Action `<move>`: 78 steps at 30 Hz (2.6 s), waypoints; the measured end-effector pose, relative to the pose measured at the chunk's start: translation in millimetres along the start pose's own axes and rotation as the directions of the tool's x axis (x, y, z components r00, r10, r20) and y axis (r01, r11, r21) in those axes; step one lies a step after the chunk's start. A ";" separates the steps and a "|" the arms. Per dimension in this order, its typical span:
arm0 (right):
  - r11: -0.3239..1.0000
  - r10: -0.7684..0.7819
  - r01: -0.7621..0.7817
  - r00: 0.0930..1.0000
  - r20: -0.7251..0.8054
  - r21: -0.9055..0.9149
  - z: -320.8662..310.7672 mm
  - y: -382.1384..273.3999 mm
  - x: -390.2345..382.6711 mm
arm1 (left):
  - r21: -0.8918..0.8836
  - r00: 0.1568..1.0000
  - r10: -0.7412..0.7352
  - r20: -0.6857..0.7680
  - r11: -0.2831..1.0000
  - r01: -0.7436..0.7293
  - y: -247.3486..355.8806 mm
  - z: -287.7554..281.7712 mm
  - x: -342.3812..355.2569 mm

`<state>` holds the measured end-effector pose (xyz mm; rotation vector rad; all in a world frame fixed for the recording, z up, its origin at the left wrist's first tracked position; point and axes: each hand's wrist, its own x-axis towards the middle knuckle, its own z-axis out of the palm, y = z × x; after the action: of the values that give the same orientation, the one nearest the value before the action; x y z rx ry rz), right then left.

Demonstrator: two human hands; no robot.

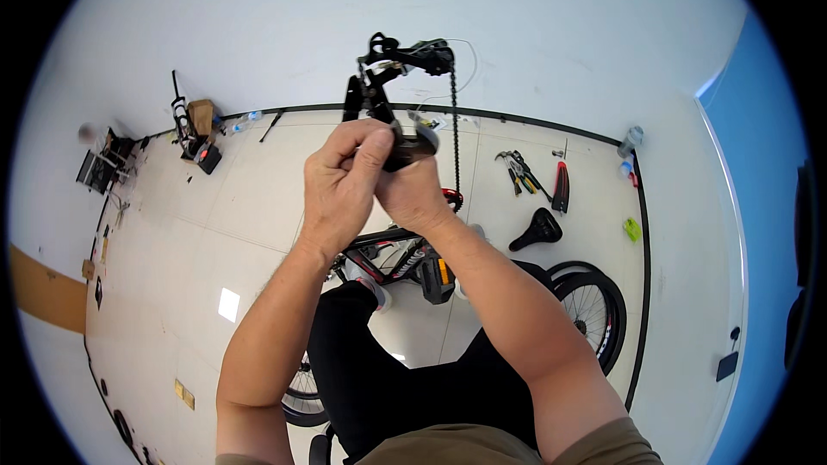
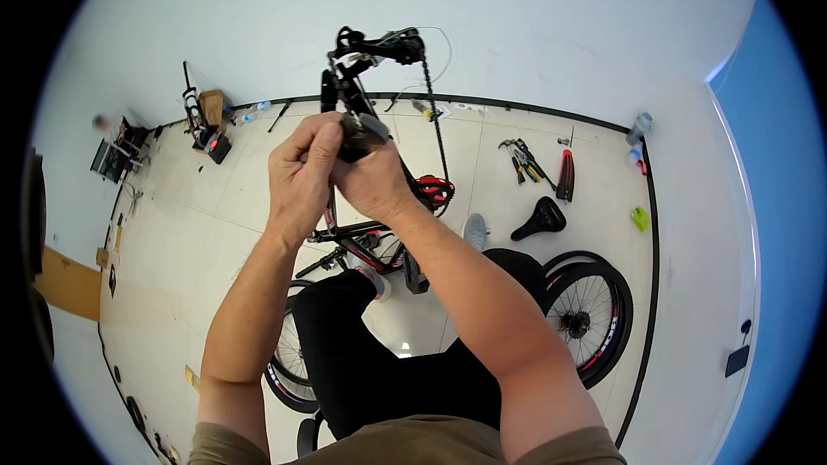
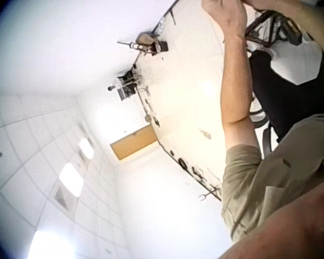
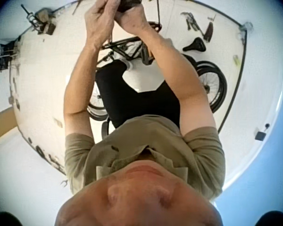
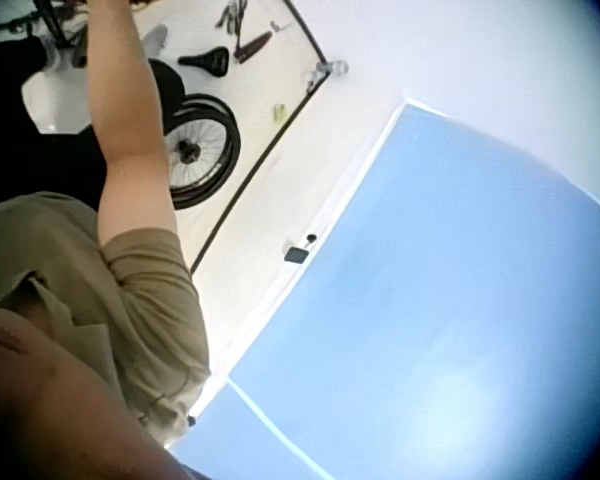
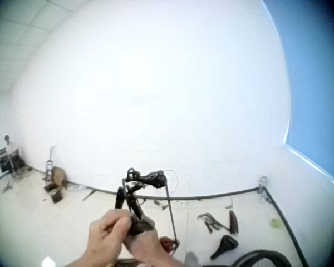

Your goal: The person adjusts the bicycle chain and crankset using a wrench and hands. They rotate the pedals and reposition the chain around the chainring while seated on a chair in a workshop.

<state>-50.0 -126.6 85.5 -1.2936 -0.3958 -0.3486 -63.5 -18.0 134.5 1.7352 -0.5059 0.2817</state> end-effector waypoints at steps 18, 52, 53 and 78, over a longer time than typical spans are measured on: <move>0.970 -0.177 0.195 0.976 0.125 -0.145 -9.6 12.9 3.0 | -0.001 0.973 -0.099 0.209 0.995 0.101 5.8 3.1 16.7; 0.985 0.133 -0.122 0.987 -0.085 0.122 -15.0 47.2 -51.3 | -0.148 0.934 -0.083 0.348 0.979 0.142 -5.4 -4.4 26.0; 0.982 0.149 -0.143 0.988 -0.036 0.122 -18.2 49.4 -50.9 | -0.154 0.935 -0.084 0.344 0.977 0.145 -6.8 -5.0 25.5; 0.911 0.410 -0.406 0.884 0.223 -0.068 -59.1 72.8 -49.2 | -0.049 0.904 -0.263 0.338 0.954 0.295 -24.8 0.4 37.5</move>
<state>-54.5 -165.1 -13.1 -1.4041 -0.3051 0.1594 -19.0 -21.2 129.9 1.7387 -0.4917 -0.2399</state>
